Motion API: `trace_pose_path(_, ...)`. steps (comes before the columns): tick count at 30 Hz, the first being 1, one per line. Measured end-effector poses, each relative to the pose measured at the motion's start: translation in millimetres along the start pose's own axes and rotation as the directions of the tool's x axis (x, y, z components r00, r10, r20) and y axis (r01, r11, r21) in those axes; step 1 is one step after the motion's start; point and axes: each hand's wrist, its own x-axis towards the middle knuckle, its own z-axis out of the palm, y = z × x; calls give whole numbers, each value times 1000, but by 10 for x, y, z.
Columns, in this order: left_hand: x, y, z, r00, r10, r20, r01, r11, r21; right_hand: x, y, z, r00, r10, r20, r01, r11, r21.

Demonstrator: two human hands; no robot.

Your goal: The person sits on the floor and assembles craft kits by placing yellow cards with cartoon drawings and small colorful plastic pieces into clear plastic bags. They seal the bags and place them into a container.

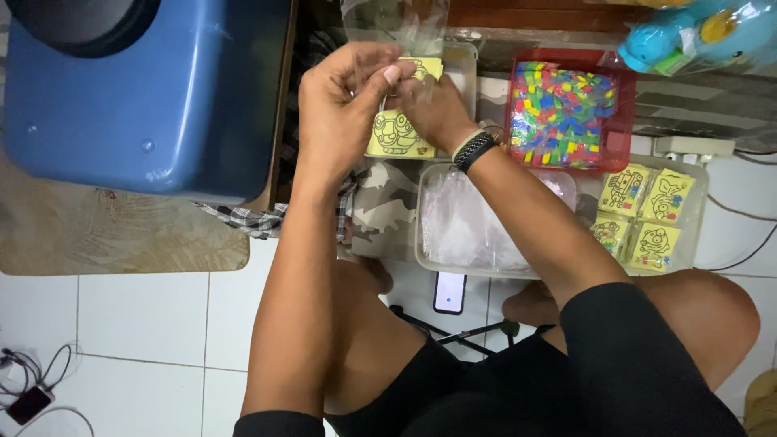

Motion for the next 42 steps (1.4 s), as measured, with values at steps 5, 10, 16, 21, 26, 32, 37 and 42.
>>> trace_pose_path(5,17,-50,-4,996,93,6,-92,971,220,-69,30,-204,942,-1,-336,250,672,697)
trace_pose_path(10,9,9,34,1000,8,11,-9,995,95,-38,154,-186,996,90,-19,-23,442,897)
trace_pose_path(16,19,1,62,999,-54,0,54,998,30,241,35,450,978,206,-43,-155,842,517)
trace_pose_path(21,12,-22,66,999,-47,2,47,999,-20,279,-372,336,959,280,50,-280,960,-11)
trace_pose_path(26,32,-31,145,998,-38,-43,39,999,23,463,-407,501,944,329,-20,-293,867,403)
trace_pose_path(32,69,-54,59,993,-106,-55,98,986,-136,-616,338,-473,944,325,-59,-39,286,958)
trace_pose_path(37,72,1,132,993,-112,-47,104,984,-144,-1397,780,-268,863,449,-232,-51,535,843)
trace_pose_path(42,93,-35,397,990,-142,7,142,982,-124,-2179,1118,-901,761,634,-142,105,95,990)
